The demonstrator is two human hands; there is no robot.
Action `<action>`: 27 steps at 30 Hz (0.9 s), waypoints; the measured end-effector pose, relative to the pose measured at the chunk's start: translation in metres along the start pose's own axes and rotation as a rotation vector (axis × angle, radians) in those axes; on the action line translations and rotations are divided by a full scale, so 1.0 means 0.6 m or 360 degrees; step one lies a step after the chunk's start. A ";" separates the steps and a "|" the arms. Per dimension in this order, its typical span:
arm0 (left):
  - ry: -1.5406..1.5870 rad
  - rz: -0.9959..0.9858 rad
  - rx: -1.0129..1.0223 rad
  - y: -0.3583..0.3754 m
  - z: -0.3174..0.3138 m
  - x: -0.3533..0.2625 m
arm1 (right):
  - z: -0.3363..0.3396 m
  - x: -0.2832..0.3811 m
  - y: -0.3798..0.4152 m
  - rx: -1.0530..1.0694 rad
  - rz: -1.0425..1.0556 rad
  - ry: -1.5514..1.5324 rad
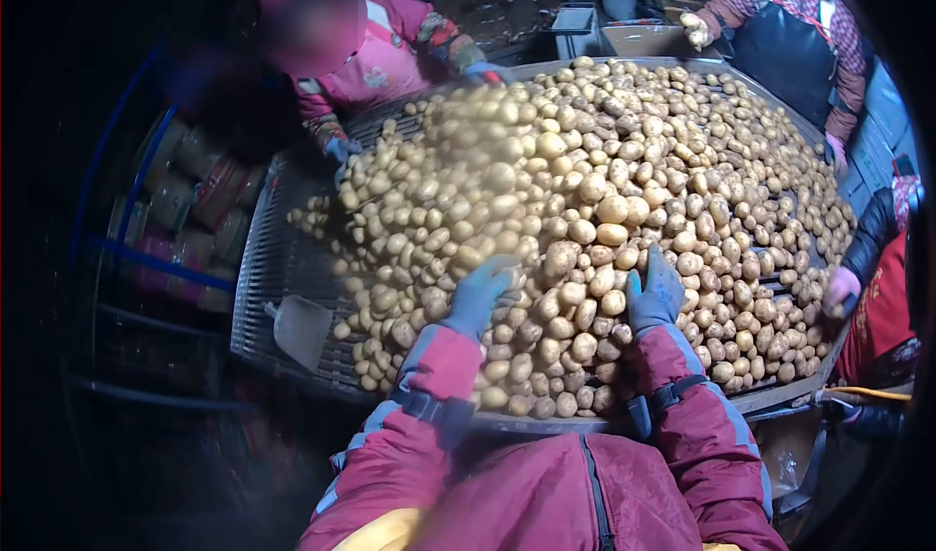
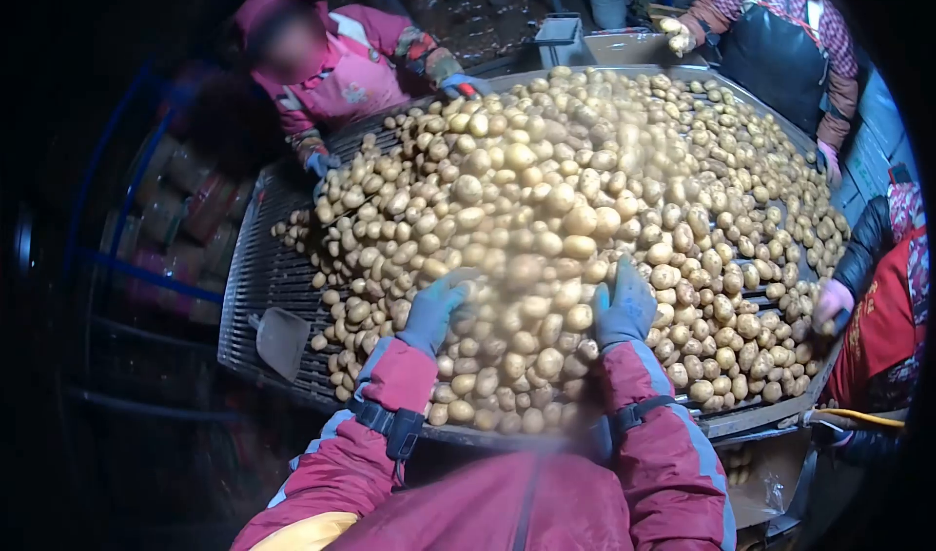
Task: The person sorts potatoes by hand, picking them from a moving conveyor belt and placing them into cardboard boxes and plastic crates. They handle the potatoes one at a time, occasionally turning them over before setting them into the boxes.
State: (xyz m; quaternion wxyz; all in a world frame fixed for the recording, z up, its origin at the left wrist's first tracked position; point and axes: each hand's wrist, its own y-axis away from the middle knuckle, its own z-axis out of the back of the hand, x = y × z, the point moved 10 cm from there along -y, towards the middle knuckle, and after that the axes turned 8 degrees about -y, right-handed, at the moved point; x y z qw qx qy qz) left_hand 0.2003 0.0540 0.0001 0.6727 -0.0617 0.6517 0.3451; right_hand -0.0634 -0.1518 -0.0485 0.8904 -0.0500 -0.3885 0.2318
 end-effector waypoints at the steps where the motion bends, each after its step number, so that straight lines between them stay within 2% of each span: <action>1: 0.0063 0.0066 -0.0014 0.023 0.015 0.015 | 0.002 0.001 0.000 0.0005 -0.0010 -0.0003; 3: 0.0182 0.0180 -0.0027 0.059 0.041 0.039 | 0.004 0.006 -0.002 -0.0007 0.0002 -0.0008; 9: 0.0688 0.0166 0.0276 0.111 0.073 0.083 | 0.002 0.011 -0.002 -0.0013 0.0019 0.0056; 15: 0.1006 0.0320 0.0236 0.111 0.091 0.105 | -0.008 0.001 0.000 -0.0020 -0.0028 0.0183; 18: 0.0915 0.0257 0.0226 0.107 0.107 0.092 | -0.014 -0.009 -0.001 0.0018 -0.0048 0.0151; 23: 0.0692 0.0387 -0.0117 0.109 0.163 0.109 | -0.018 -0.036 -0.021 0.0181 0.0000 -0.0239; 26: 0.0608 0.0389 -0.0195 0.082 0.210 0.143 | -0.001 -0.092 -0.032 0.0149 -0.0185 -0.0409; 27: 0.0604 0.0413 -0.0215 0.068 0.231 0.158 | 0.032 -0.068 -0.031 0.0047 -0.0170 -0.0256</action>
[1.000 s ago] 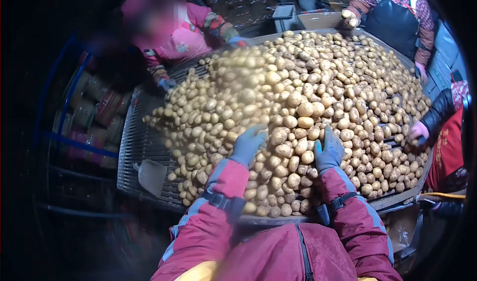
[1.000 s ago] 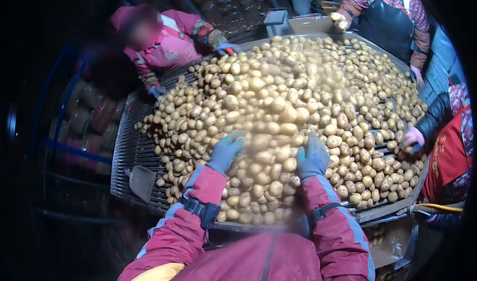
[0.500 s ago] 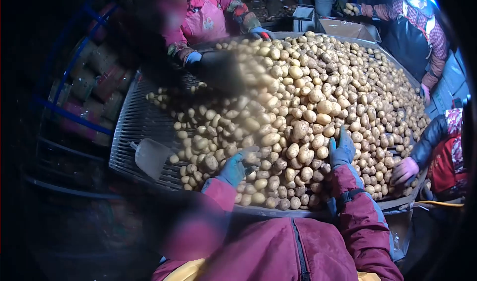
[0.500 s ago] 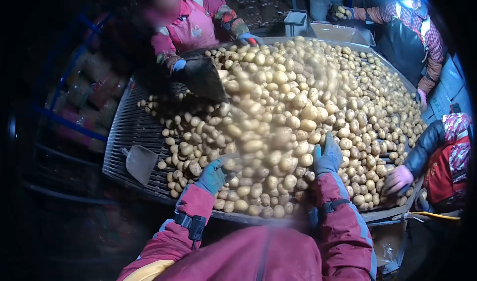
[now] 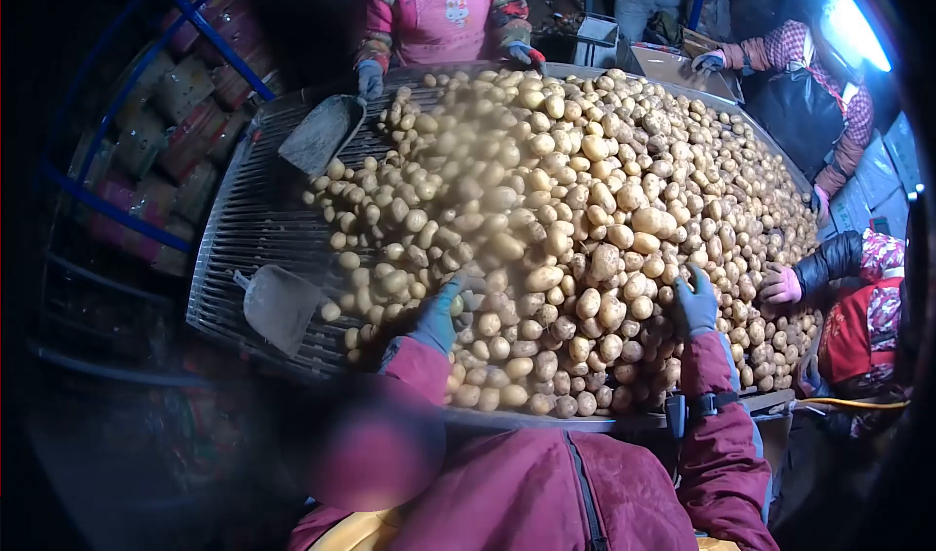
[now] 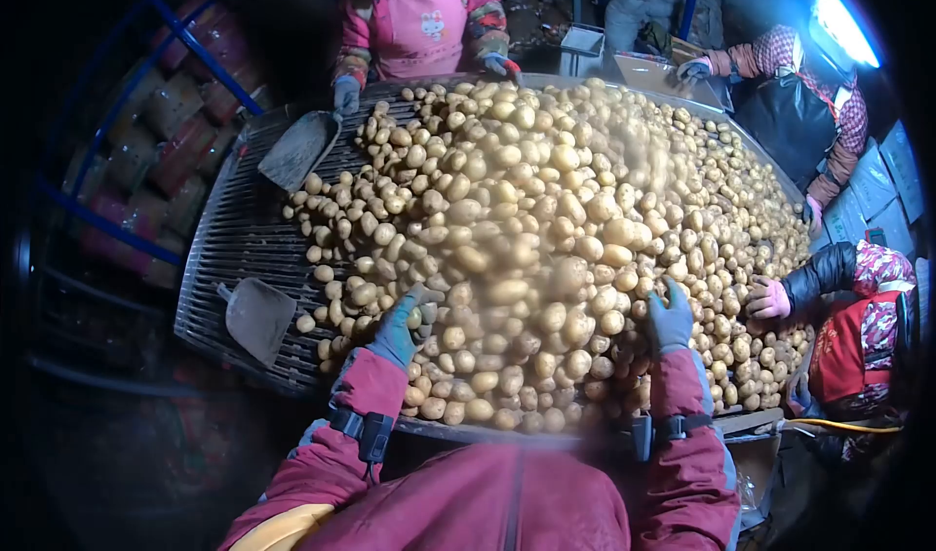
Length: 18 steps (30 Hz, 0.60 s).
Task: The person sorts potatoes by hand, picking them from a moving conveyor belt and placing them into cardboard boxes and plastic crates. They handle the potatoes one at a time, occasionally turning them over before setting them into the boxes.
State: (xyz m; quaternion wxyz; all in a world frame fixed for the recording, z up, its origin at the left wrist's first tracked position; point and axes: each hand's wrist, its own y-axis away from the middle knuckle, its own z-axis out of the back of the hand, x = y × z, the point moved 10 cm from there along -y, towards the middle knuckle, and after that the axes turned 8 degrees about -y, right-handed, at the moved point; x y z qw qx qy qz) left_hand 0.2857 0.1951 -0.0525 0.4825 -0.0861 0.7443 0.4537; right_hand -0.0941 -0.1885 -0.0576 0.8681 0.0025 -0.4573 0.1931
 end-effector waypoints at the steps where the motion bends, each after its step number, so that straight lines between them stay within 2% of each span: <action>1: -0.0004 0.0022 -0.0025 -0.007 0.014 -0.012 | 0.016 0.003 0.003 -0.0026 -0.0107 -0.0081; 2: -0.0007 -0.0217 0.0138 -0.010 0.011 -0.051 | 0.022 0.000 0.005 -0.0033 -0.0143 -0.0217; 4: -0.0029 -0.0435 0.0100 -0.048 0.036 -0.089 | 0.029 0.001 0.017 -0.0041 -0.0243 -0.0495; 7: -0.0108 -0.0714 0.0039 -0.087 0.045 -0.186 | 0.026 0.041 0.059 0.0023 -0.0613 -0.0784; 8: -0.0237 -0.0692 -0.0085 -0.110 0.058 -0.209 | 0.028 0.029 0.050 -0.0068 -0.0041 -0.0523; 9: -0.0365 -0.0667 -0.0204 -0.134 0.071 -0.230 | 0.021 0.033 0.064 -0.0024 -0.0172 -0.0587; 10: -0.0642 -0.0930 -0.0238 -0.136 0.057 -0.275 | 0.010 0.034 0.080 0.0041 -0.0380 -0.0704; 11: -0.0757 -0.0908 -0.0191 -0.153 0.044 -0.295 | -0.005 0.035 0.099 0.0107 -0.0586 -0.0822; 13: -0.0899 -0.0853 -0.0255 -0.177 0.012 -0.320 | -0.017 0.060 0.119 0.0123 -0.0602 -0.0874; 15: -0.1184 -0.0827 -0.0242 -0.201 -0.023 -0.339 | -0.026 0.084 0.128 0.0108 -0.0433 -0.0791; 16: -0.1325 -0.0811 -0.0232 -0.216 -0.034 -0.341 | -0.042 0.085 0.142 0.0155 -0.0656 -0.0932; 18: -0.1365 -0.0841 -0.0072 -0.268 -0.038 -0.315 | -0.058 0.097 0.147 0.0213 -0.0589 -0.0979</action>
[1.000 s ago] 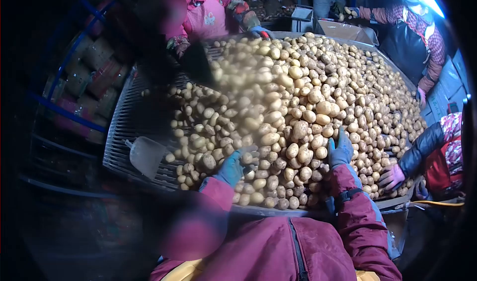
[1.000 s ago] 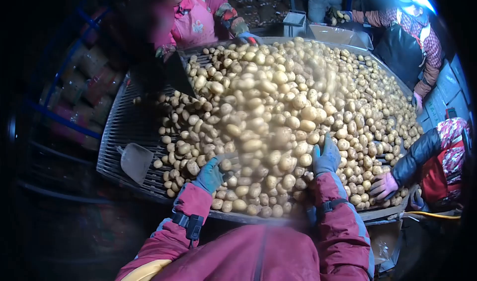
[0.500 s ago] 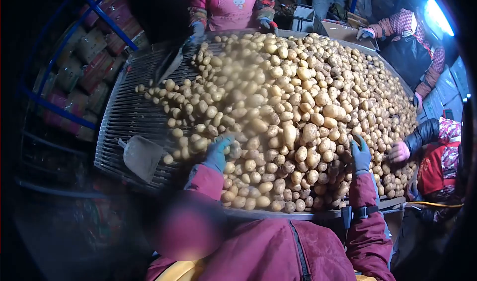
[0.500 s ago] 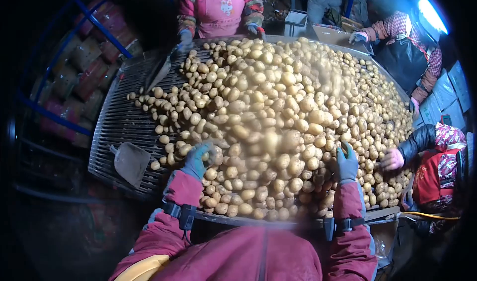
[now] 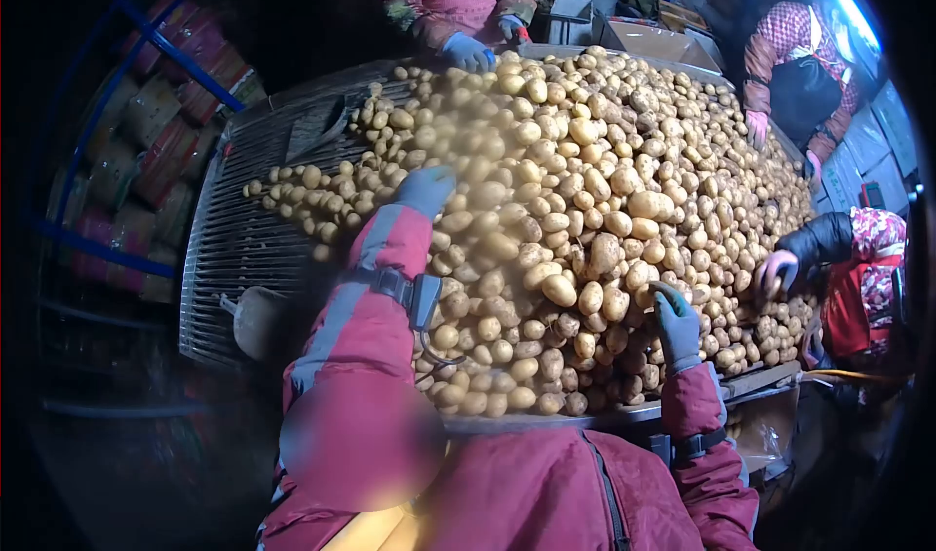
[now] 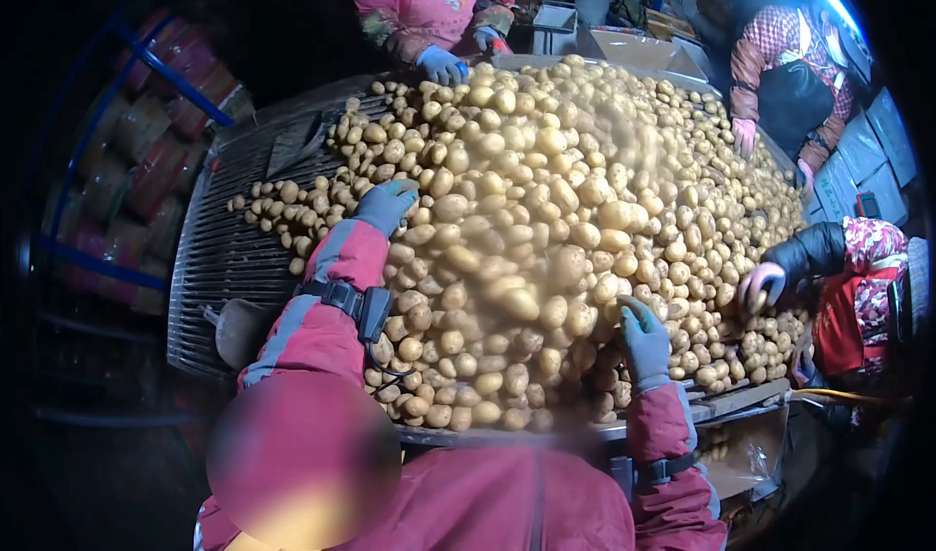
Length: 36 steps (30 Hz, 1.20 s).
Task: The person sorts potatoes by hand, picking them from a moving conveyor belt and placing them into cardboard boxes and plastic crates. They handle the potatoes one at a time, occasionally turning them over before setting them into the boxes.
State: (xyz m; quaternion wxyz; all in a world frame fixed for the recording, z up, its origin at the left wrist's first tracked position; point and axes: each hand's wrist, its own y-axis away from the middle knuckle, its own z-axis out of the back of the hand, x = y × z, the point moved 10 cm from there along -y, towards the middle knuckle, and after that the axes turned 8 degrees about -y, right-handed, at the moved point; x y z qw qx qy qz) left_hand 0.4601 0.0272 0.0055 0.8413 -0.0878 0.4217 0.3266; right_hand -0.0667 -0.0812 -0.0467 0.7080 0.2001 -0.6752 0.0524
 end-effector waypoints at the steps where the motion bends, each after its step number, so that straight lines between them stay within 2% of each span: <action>1: -0.0005 -0.0044 0.0064 -0.001 -0.007 0.003 | -0.009 -0.005 -0.001 0.0029 0.0041 -0.0004; 2: -0.0032 0.0135 0.0232 0.002 -0.018 0.031 | -0.013 -0.010 -0.003 0.0017 0.0068 -0.0002; 5: -0.0323 -0.0023 0.0427 0.048 -0.020 0.033 | -0.032 -0.032 0.000 0.0057 -0.0123 0.0017; 8: -0.0783 -0.0315 0.0391 0.118 -0.027 0.030 | -0.064 -0.014 0.005 0.0127 0.0051 0.0011; 10: -0.0593 0.0004 0.0427 0.115 -0.002 0.051 | -0.075 -0.001 0.005 0.0104 0.0112 0.0037; 11: -0.0488 0.0169 0.0445 0.119 0.006 0.065 | -0.076 -0.003 0.007 0.0119 0.0036 -0.0029; 12: -0.0405 0.0155 0.0230 0.120 0.035 0.015 | -0.078 0.006 0.010 0.0127 0.0045 -0.0069; 15: -0.0414 0.0028 0.0006 0.058 0.051 0.017 | -0.086 0.051 0.026 0.0119 0.0023 -0.0142; 16: -0.0548 0.0011 -0.0005 0.055 0.048 -0.021 | -0.089 0.063 0.032 0.0108 0.0007 -0.0160; 19: -0.0877 -0.0145 0.0123 -0.002 0.007 -0.002 | -0.087 0.083 0.043 0.0064 0.0070 -0.0189; 20: -0.1080 0.0028 0.0162 -0.012 0.002 0.013 | -0.088 0.089 0.047 0.0068 0.0076 -0.0161; 23: -0.1331 -0.0235 0.0054 -0.035 -0.021 0.008 | -0.087 0.089 0.065 0.0046 -0.0016 -0.0177; 27: -0.1844 -0.0206 0.0135 -0.044 -0.053 -0.004 | -0.096 0.082 0.080 0.0049 -0.0098 -0.0241; 29: -0.1789 -0.0505 0.0213 -0.029 -0.054 -0.025 | -0.105 0.091 0.088 0.0071 -0.0114 -0.0222; 31: -0.1410 -0.0422 0.0263 -0.016 -0.024 -0.029 | -0.112 0.099 0.095 0.0103 -0.0104 -0.0176; 33: -0.0707 0.0040 0.0277 -0.008 0.011 0.002 | -0.122 0.087 0.104 0.0124 -0.0182 -0.0276; 34: -0.0251 0.0108 0.0260 0.003 0.013 0.007 | -0.132 0.082 0.107 0.0155 -0.0238 -0.0334; 35: -0.0064 0.0104 0.0307 0.020 0.004 0.009 | -0.145 0.077 0.110 0.0191 -0.0296 -0.0389; 36: 0.0123 0.0101 0.0343 0.052 -0.005 -0.016 | -0.163 0.069 0.121 0.0251 -0.0491 -0.0457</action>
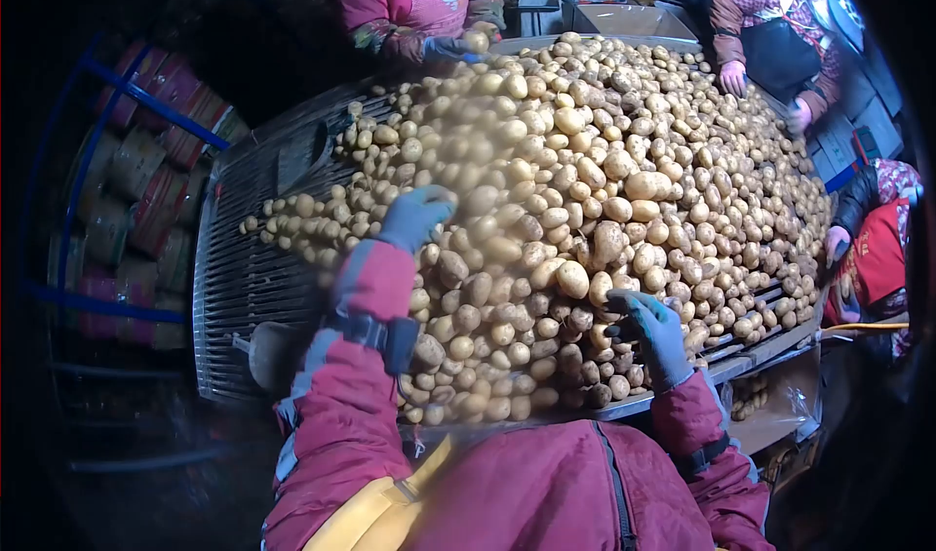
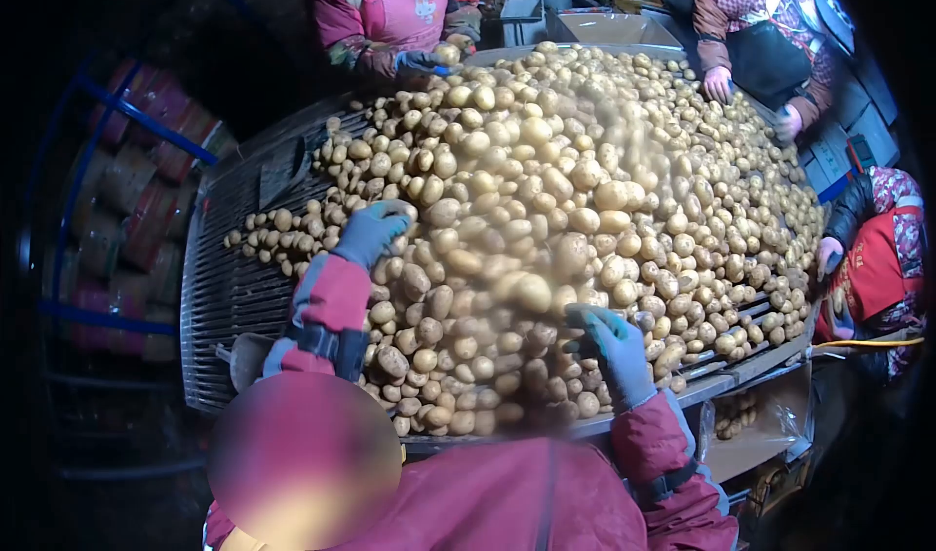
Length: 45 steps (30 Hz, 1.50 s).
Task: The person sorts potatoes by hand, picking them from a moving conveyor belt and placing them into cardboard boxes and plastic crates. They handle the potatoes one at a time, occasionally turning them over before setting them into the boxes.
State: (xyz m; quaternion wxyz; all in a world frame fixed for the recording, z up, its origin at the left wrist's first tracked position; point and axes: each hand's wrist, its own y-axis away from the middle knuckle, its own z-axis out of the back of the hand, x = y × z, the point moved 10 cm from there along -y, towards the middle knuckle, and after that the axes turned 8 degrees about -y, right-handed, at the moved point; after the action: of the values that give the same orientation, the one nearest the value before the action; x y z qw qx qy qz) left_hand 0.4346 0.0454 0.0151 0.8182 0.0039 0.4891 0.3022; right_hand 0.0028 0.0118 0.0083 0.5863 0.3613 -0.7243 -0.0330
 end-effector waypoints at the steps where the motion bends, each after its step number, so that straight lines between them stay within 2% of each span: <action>1: 0.0187 -0.0022 0.0035 0.032 -0.020 -0.020 | -0.015 -0.020 -0.005 0.0136 -0.0075 0.0004; 5: 0.0026 -0.0390 0.0215 0.159 -0.151 -0.105 | -0.137 -0.093 0.004 0.0685 -0.0647 -0.0535; 7: 0.0014 -0.0389 0.0360 0.196 -0.230 -0.095 | -0.174 -0.102 0.011 0.0803 -0.0783 -0.0806; 9: -0.0306 -0.0396 0.0489 0.257 -0.265 -0.145 | -0.175 -0.122 0.003 0.0785 -0.0768 -0.0953; 10: -0.0319 -0.0466 0.0450 0.273 -0.289 -0.137 | -0.173 -0.136 -0.004 0.0773 -0.0760 -0.1028; 12: -0.0474 -0.0530 0.0402 0.304 -0.316 -0.134 | -0.152 -0.152 -0.020 0.0491 -0.0669 -0.1218; 14: -0.0469 -0.0603 0.0367 0.317 -0.317 -0.128 | -0.151 -0.165 -0.018 0.0402 -0.0706 -0.1364; 15: -0.0466 -0.0644 0.0351 0.323 -0.316 -0.127 | -0.153 -0.169 -0.015 0.0526 -0.0734 -0.1320; 19: -0.0328 -0.0650 0.0247 0.299 -0.273 -0.099 | -0.180 -0.161 0.009 0.0818 -0.1004 -0.1339; 20: -0.0326 -0.0721 0.0030 0.297 -0.234 -0.104 | -0.162 -0.181 -0.006 0.0694 -0.0930 -0.1213; 21: -0.0546 -0.0886 -0.0217 0.286 -0.193 -0.117 | -0.164 -0.173 -0.001 0.0742 -0.0956 -0.1220; 22: -0.0207 -0.0856 -0.0317 0.249 -0.154 -0.078 | -0.167 -0.162 0.005 0.0790 -0.0983 -0.1230; 23: -0.0220 -0.0641 -0.0366 0.226 -0.107 -0.067 | -0.169 -0.157 0.012 0.0837 -0.1013 -0.1239; 24: -0.0580 -0.0782 -0.0739 0.221 -0.053 -0.074 | -0.160 -0.157 0.010 0.0862 -0.0964 -0.1210; 25: -0.0348 -0.0619 -0.0714 0.175 -0.021 -0.005 | -0.153 -0.156 0.009 0.0810 -0.0944 -0.1226; 26: -0.0491 -0.0530 -0.0680 0.153 0.007 -0.003 | -0.147 -0.155 0.008 0.0760 -0.0923 -0.1241; 27: -0.0451 -0.0577 -0.0672 0.132 0.022 0.011 | -0.141 -0.154 0.006 0.0709 -0.0902 -0.1256; 32: -0.1006 -0.0909 -0.0624 0.062 -0.010 0.042 | -0.125 -0.166 0.009 0.0640 -0.0825 -0.1189; 35: -0.0244 -0.0419 -0.0427 -0.015 -0.009 0.145 | -0.113 -0.165 0.008 0.0553 -0.0741 -0.1128; 36: 0.0057 -0.0113 -0.0319 -0.011 -0.012 0.147 | -0.117 -0.153 0.012 0.0556 -0.0692 -0.1168; 37: 0.0189 -0.0112 -0.0350 0.019 -0.004 0.101 | -0.116 -0.148 0.015 0.0560 -0.0702 -0.1220; 39: 0.0595 -0.0126 -0.0222 0.044 -0.014 0.073 | -0.116 -0.144 0.023 0.0576 -0.0723 -0.1326; 45: 0.0444 -0.0333 -0.0067 0.106 -0.092 0.040 | -0.120 -0.130 0.031 0.0760 -0.0670 -0.1280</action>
State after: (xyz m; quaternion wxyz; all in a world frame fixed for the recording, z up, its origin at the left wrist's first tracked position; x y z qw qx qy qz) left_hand 0.3672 0.0935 -0.0132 0.7693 -0.1061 0.5891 0.2233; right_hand 0.0605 0.0962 -0.0249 0.1430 0.5819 -0.7915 -0.1203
